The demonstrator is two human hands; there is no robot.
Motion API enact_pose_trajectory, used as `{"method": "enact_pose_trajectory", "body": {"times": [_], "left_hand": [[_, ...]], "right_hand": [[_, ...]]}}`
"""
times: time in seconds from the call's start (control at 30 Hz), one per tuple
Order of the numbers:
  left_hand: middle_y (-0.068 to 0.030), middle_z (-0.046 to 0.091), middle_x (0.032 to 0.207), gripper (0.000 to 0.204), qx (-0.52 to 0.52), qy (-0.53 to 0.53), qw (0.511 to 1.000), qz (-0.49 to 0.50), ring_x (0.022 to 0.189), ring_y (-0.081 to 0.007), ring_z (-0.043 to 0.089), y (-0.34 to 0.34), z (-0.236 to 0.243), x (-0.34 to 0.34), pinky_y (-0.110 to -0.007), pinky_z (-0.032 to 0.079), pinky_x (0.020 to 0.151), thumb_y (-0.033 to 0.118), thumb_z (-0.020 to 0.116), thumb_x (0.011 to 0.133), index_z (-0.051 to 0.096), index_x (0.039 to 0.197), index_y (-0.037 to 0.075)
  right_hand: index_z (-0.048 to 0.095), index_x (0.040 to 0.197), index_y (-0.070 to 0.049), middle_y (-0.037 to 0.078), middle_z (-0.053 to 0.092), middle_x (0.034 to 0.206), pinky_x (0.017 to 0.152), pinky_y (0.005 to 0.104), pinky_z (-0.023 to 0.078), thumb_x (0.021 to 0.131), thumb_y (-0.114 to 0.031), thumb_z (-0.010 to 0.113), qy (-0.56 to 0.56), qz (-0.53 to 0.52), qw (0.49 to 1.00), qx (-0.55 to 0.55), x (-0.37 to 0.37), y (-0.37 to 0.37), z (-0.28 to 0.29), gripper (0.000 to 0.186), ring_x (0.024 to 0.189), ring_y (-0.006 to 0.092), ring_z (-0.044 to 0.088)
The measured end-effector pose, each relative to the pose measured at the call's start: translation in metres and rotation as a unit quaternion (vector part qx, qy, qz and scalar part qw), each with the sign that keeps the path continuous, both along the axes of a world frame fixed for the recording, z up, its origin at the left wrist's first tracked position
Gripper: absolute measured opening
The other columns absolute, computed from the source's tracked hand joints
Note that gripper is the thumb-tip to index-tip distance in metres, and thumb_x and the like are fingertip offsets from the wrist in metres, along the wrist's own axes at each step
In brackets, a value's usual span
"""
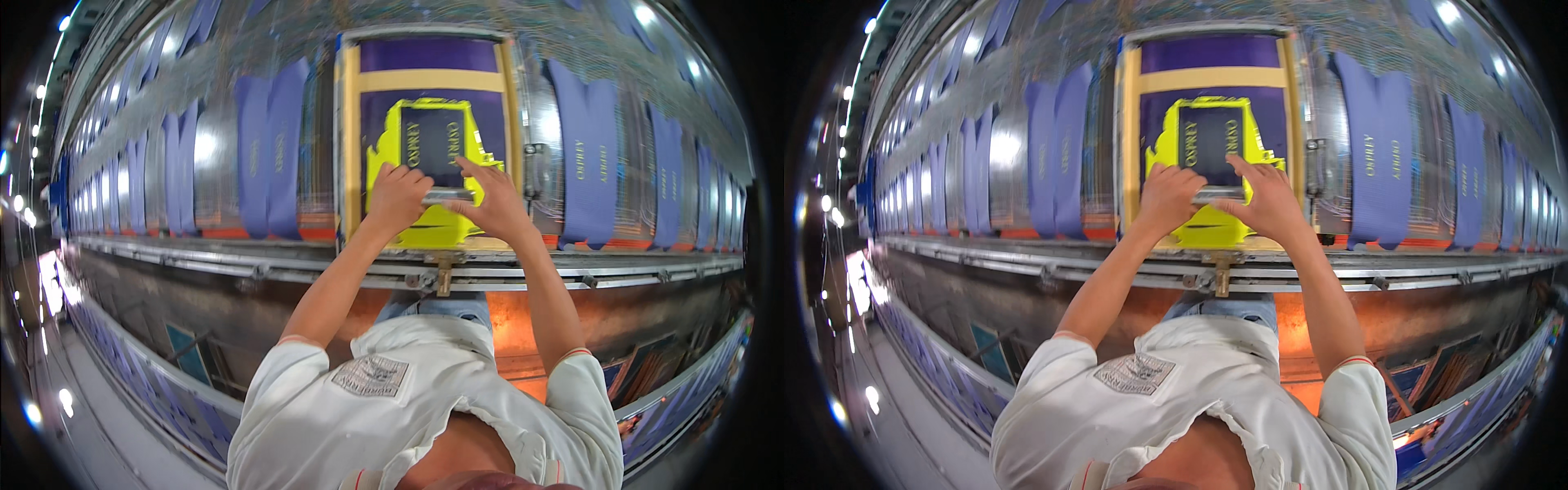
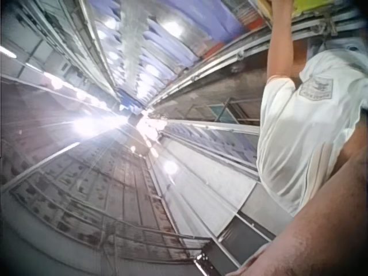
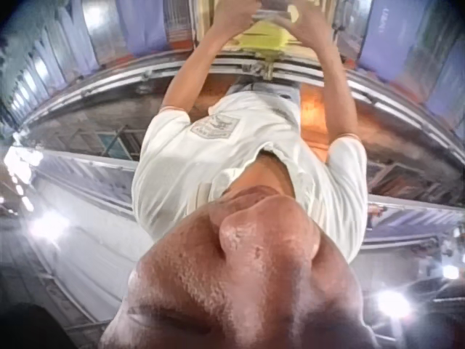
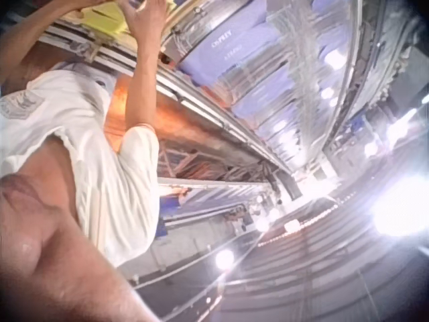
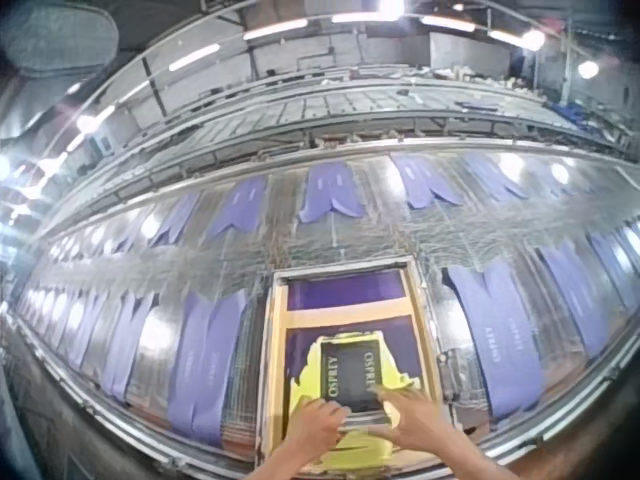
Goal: The person uses a squeegee to pull yellow ink across a screen-printing frame, imprinting the 'OSPREY' logo onto purple fabric pieces arranged on a conveyor. The person repeatedly repositions the frame and applies ink to successive items.
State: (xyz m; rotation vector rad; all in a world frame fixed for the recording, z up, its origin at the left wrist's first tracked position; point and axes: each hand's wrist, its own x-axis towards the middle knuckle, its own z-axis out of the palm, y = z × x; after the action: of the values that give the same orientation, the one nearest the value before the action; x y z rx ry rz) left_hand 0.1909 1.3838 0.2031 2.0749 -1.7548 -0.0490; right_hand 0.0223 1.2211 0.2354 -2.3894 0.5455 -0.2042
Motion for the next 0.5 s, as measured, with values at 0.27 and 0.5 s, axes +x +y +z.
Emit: {"method": "enact_pose_trajectory", "body": {"times": [0.27,0.5], "left_hand": [[-0.0045,0.069,0.092,0.032,0.099,0.015,0.995,-0.004,0.087,-0.0279,0.065,-0.01,0.008,0.002,-0.042,0.043,0.08,0.011,0.081,0.063,0.073,0.095,0.013],[-0.0068,0.068,0.091,0.029,0.155,0.01,0.988,0.003,0.087,-0.0284,0.063,-0.023,0.019,-0.001,-0.041,0.042,0.08,0.006,0.079,0.063,0.072,0.091,0.009]], "right_hand": [[0.068,0.111,-0.003,0.021,0.07,0.103,0.088,0.0433,0.05,0.093,-0.028,0.071,-0.063,-0.412,0.909,-0.014,-0.038,-0.113,-0.039,0.031,0.1,0.0382,0.065],[0.068,0.105,-0.005,0.018,0.069,0.079,0.065,0.0427,0.051,0.1,-0.03,0.064,-0.129,-0.329,0.899,0.259,-0.049,-0.127,-0.082,0.026,0.069,0.0373,0.068]]}}
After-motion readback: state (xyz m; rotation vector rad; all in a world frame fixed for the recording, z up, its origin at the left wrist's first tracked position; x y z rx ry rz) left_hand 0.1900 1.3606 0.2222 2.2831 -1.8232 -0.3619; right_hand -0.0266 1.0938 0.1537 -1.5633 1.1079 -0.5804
